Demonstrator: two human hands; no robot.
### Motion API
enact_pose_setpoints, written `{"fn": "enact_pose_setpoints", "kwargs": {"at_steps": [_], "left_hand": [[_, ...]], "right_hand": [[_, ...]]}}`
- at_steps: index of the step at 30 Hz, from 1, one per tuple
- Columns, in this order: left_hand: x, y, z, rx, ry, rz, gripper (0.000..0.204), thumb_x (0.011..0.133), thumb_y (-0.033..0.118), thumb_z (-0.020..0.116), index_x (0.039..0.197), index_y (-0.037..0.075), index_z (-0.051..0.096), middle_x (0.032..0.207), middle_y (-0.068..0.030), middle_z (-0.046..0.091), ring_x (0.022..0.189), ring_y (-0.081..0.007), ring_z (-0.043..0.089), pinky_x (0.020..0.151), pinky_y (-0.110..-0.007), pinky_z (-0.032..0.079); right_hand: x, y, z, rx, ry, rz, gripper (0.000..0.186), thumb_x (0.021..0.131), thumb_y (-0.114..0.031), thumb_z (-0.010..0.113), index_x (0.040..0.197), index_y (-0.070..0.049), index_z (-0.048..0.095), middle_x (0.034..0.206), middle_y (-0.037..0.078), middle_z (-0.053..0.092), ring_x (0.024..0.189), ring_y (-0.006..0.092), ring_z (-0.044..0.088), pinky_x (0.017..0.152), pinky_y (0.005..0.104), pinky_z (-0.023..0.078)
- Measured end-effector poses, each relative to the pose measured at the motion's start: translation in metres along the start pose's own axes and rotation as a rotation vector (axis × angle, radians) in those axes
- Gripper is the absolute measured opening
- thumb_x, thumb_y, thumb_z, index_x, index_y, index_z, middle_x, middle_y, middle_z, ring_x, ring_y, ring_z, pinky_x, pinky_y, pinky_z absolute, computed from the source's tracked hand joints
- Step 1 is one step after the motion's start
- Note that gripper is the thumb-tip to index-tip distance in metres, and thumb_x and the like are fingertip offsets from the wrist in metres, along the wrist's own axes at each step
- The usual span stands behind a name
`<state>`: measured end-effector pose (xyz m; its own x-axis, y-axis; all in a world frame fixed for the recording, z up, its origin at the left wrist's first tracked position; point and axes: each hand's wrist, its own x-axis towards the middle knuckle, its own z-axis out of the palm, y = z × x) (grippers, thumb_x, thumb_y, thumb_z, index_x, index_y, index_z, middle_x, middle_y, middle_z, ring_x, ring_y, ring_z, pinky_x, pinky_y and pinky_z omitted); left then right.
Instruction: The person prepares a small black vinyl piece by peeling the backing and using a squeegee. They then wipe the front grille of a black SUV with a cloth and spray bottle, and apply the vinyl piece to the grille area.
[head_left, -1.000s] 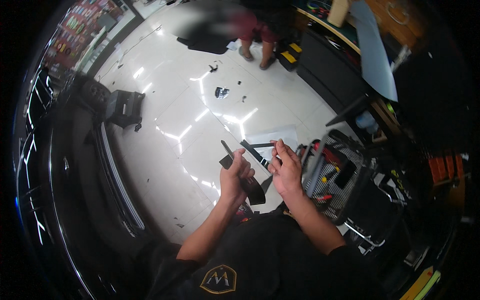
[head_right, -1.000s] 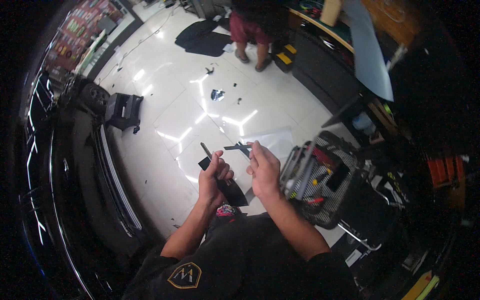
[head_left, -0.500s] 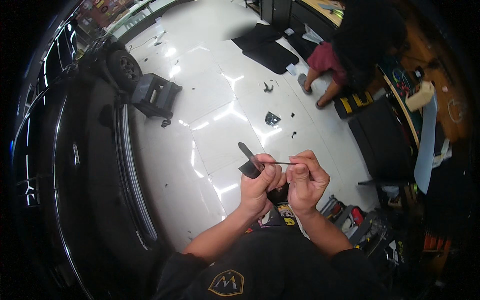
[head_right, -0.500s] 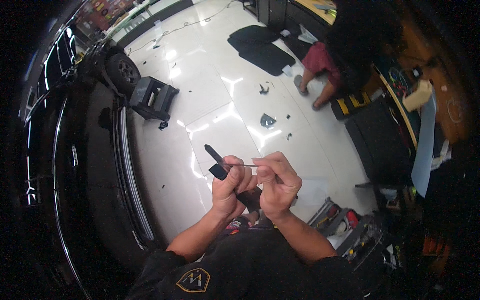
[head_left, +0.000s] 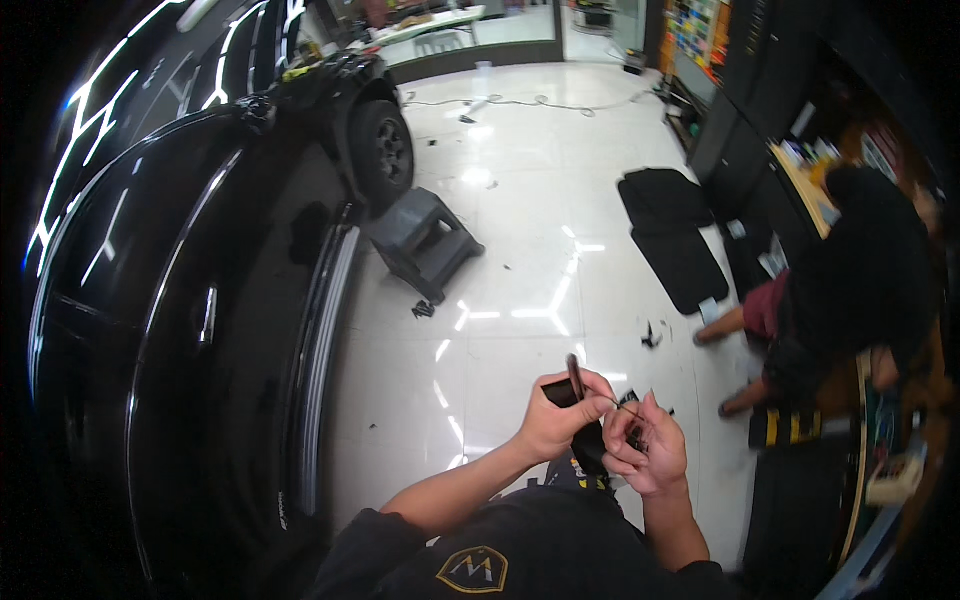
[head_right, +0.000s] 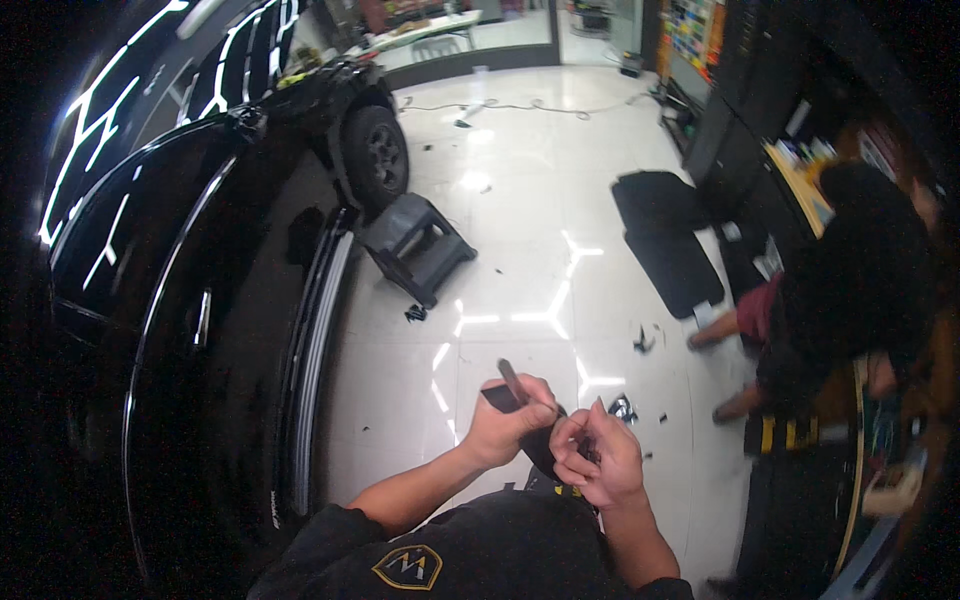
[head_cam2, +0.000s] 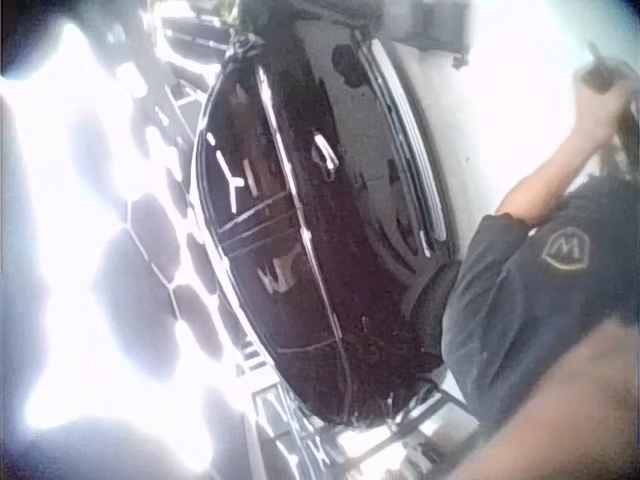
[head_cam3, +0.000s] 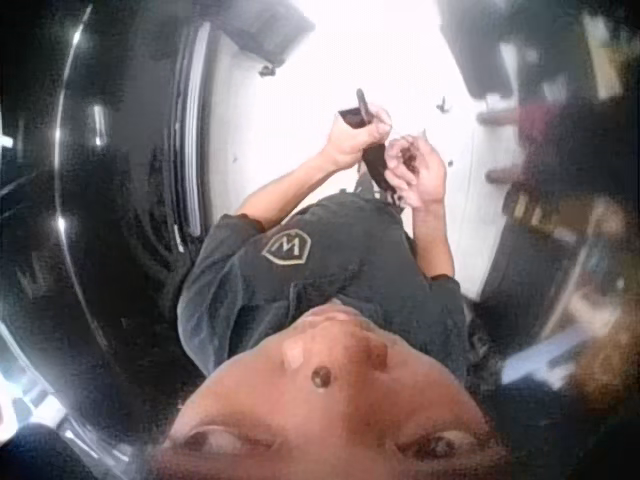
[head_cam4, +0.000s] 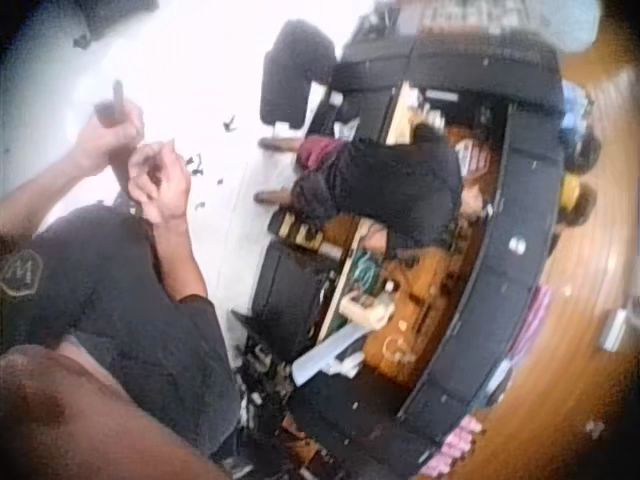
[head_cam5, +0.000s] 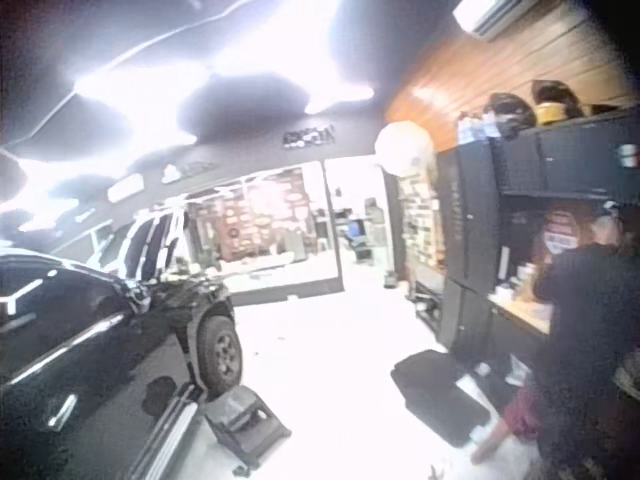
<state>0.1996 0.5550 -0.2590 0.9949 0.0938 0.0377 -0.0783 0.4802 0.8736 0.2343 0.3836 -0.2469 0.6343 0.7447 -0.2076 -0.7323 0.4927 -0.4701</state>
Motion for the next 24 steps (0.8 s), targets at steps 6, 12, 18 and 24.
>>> {"fn": "enact_pose_setpoints", "kwargs": {"at_steps": [6, 12, 18, 24], "left_hand": [[0.146, 0.053, -0.039, 0.123, -0.080, -0.017, 0.017, 0.086, 0.013, 0.077, 0.083, 0.001, 0.065, 0.079, -0.0018, 0.061, 0.076, -0.0105, 0.056, 0.071, -0.026, 0.044], [0.288, 0.074, -0.083, 0.013, -0.045, 0.043, 0.020, 0.084, 0.010, 0.078, 0.095, -0.002, 0.065, 0.077, -0.0003, 0.058, 0.075, -0.0096, 0.054, 0.070, -0.026, 0.043], [0.442, 0.094, -0.143, -0.301, 0.034, -0.032, 0.031, 0.095, 0.022, 0.068, 0.114, -0.001, 0.059, 0.066, 0.0058, 0.041, 0.057, -0.0052, 0.035, 0.054, -0.025, 0.030], [0.587, 0.169, -0.196, -0.253, 0.055, -0.059, 0.036, 0.096, 0.027, 0.066, 0.120, 0.001, 0.057, 0.065, 0.0081, 0.038, 0.056, -0.0037, 0.032, 0.053, -0.024, 0.028]], "right_hand": [[0.143, -0.114, 0.014, 0.095, -0.233, 0.255, 0.037, 0.102, -0.027, 0.046, 0.081, 0.003, 0.053, 0.070, 0.011, 0.049, 0.043, 0.0054, 0.027, 0.041, 0.0219, 0.029], [0.279, -0.195, 0.022, -0.012, -0.241, 0.357, 0.031, 0.101, -0.022, 0.051, 0.081, 0.002, 0.052, 0.069, 0.008, 0.048, 0.044, 0.0052, 0.027, 0.042, 0.0220, 0.029], [0.423, -0.251, 0.047, -0.463, -0.017, -0.291, 0.023, 0.097, -0.012, 0.060, 0.078, 0.000, 0.053, 0.069, 0.004, 0.049, 0.048, 0.0061, 0.037, 0.044, 0.0216, 0.030], [0.596, -0.305, 0.073, -1.245, 0.134, -0.854, 0.013, 0.087, 0.004, 0.063, 0.077, 0.002, 0.055, 0.069, 0.004, 0.052, 0.059, 0.0103, 0.044, 0.056, 0.0245, 0.033]]}}
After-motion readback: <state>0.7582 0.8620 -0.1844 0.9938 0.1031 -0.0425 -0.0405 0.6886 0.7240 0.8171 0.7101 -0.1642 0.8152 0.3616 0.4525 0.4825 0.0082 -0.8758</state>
